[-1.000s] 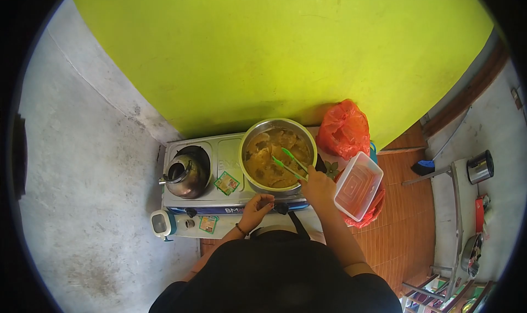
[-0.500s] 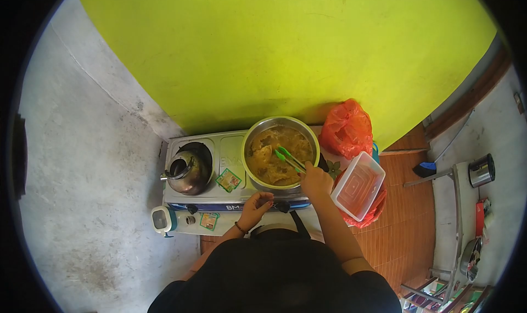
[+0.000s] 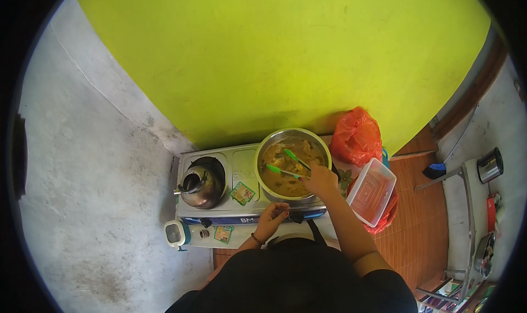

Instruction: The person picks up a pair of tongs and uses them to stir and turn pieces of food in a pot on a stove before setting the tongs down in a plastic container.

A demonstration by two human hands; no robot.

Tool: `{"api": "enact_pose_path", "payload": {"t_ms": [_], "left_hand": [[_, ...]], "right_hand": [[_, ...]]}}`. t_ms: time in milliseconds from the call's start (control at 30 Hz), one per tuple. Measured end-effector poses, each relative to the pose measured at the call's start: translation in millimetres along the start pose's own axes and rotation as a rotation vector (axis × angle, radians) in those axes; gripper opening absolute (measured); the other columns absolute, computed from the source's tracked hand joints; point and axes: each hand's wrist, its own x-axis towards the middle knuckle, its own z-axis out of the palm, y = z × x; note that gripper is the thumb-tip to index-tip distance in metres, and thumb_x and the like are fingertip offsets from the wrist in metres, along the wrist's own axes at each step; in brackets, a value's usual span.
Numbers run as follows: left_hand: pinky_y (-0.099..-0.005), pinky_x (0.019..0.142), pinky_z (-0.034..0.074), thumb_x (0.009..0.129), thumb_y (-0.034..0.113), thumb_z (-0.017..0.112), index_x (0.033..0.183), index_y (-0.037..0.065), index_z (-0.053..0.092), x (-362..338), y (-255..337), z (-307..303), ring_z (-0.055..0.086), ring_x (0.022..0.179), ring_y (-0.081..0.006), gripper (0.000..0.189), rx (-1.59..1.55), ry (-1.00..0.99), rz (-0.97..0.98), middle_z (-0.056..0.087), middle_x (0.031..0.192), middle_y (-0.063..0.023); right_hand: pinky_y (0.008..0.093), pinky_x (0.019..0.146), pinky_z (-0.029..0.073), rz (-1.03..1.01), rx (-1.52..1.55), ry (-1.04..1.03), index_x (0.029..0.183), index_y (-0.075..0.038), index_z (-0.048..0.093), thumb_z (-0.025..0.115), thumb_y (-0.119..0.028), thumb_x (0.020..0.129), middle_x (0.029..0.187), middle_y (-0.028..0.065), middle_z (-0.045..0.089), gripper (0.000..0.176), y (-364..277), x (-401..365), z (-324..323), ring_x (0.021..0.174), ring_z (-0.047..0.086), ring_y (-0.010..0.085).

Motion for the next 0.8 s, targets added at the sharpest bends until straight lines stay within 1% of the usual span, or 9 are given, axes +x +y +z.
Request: {"api": "enact_pose_path", "payload": {"t_ms": [167, 267, 367, 467, 567, 667, 800], "left_hand": [[-0.0269, 0.085, 0.049, 0.090, 0.007, 0.064, 0.114, 0.001, 0.059, -2.0, -4.9, -2.9, 0.062, 0.098, -0.0129, 0.025, -0.089, 0.041, 0.018, 0.064, 0.109, -0.0054], [-0.0281, 0.090, 0.049, 0.092, 0.004, 0.060, 0.118, 0.001, 0.055, -1.5, -2.4, -10.1, 0.059, 0.104, -0.0144, 0.027, 0.008, 0.028, -0.041, 0.061, 0.113, -0.0075], [-0.0276, 0.089, 0.049, 0.092, 0.005, 0.060, 0.118, 0.001, 0.055, 1.3, -6.5, -11.7, 0.060, 0.101, -0.0136, 0.027, -0.001, 0.028, -0.039, 0.061, 0.112, -0.0070], [-0.0268, 0.087, 0.049, 0.091, 0.005, 0.061, 0.117, 0.001, 0.055, 3.2, 1.9, -10.0, 0.060, 0.099, -0.0126, 0.027, -0.002, 0.022, -0.055, 0.061, 0.111, -0.0064], [-0.0261, 0.085, 0.049, 0.091, 0.006, 0.061, 0.117, 0.001, 0.056, 6.7, -2.5, -8.5, 0.060, 0.097, -0.0115, 0.026, -0.004, 0.018, -0.021, 0.061, 0.110, -0.0058], [-0.0256, 0.085, 0.049, 0.091, 0.006, 0.062, 0.116, 0.001, 0.057, 7.6, 0.0, -6.5, 0.060, 0.096, -0.0107, 0.026, 0.003, 0.029, -0.053, 0.062, 0.109, -0.0052], [-0.0255, 0.084, 0.049, 0.091, 0.006, 0.063, 0.115, 0.001, 0.057, 5.5, 2.4, -6.8, 0.060, 0.095, -0.0104, 0.026, 0.032, 0.043, -0.058, 0.062, 0.109, -0.0051]], "right_hand": [[0.0441, 0.075, 0.053, -0.098, -0.092, -0.031, 0.116, -0.010, 0.056, 0.073, -0.050, 0.072, 0.091, 0.0174, 0.067, 0.062, -2.0, 2.6, -2.4, 0.088, 0.066, 0.0333], [0.0441, 0.072, 0.053, -0.169, -0.113, 0.001, 0.109, -0.009, 0.059, 0.072, -0.050, 0.073, 0.087, 0.0166, 0.067, 0.056, -2.1, -4.8, -12.2, 0.083, 0.067, 0.0328], [0.0441, 0.067, 0.053, -0.195, -0.117, 0.043, 0.102, -0.009, 0.060, 0.071, -0.048, 0.075, 0.080, 0.0157, 0.067, 0.049, 3.2, -8.5, -11.3, 0.078, 0.067, 0.0331], [0.0444, 0.063, 0.052, -0.244, -0.146, 0.091, 0.096, -0.010, 0.061, 0.068, -0.045, 0.079, 0.073, 0.0145, 0.065, 0.040, 3.2, -17.2, -15.3, 0.072, 0.066, 0.0333], [0.0453, 0.062, 0.051, -0.265, -0.128, 0.100, 0.095, -0.010, 0.060, 0.067, -0.042, 0.081, 0.070, 0.0141, 0.065, 0.035, 1.7, -26.6, -15.3, 0.070, 0.066, 0.0336], [0.0462, 0.062, 0.050, -0.263, -0.139, 0.044, 0.094, -0.010, 0.058, 0.066, -0.041, 0.082, 0.069, 0.0134, 0.065, 0.034, -6.7, -39.2, -23.6, 0.069, 0.066, 0.0341], [0.0456, 0.064, 0.051, -0.242, -0.060, 0.050, 0.097, -0.010, 0.058, 0.068, -0.044, 0.080, 0.073, 0.0145, 0.065, 0.039, -3.7, -41.6, -25.2, 0.074, 0.066, 0.0336]]}}
